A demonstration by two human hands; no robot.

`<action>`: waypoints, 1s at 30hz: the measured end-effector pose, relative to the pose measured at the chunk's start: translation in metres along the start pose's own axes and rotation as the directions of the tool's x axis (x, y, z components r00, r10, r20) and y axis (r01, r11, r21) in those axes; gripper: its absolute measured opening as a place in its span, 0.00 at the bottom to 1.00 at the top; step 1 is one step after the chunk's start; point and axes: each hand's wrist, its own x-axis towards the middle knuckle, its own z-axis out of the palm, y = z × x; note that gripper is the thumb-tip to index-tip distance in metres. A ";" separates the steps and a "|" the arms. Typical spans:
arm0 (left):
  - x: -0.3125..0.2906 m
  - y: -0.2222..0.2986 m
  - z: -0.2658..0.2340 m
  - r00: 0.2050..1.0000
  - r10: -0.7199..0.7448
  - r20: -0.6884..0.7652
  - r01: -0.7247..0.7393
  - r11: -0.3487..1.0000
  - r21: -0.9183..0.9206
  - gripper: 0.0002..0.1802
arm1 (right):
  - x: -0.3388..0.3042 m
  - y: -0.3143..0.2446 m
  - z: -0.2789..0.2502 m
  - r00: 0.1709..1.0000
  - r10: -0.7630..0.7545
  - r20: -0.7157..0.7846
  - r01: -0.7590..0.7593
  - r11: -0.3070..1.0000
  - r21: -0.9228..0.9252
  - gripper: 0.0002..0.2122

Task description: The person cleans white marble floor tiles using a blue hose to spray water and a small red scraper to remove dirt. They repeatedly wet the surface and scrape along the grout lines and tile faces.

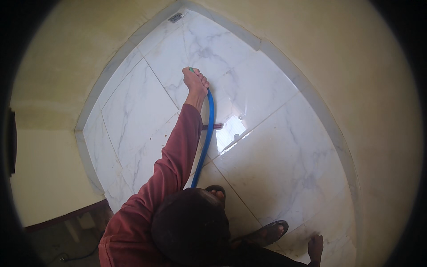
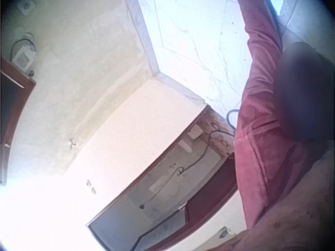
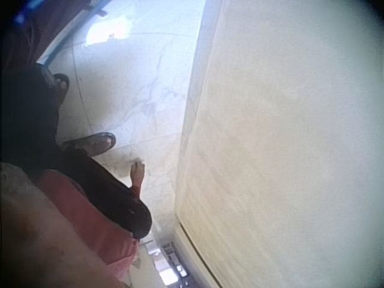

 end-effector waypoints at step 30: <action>0.003 0.010 0.002 0.999 0.004 -0.038 -0.005 0.999 -0.035 0.20 | -0.001 0.000 0.004 1.000 0.021 0.013 -0.021 1.000 -0.004 0.08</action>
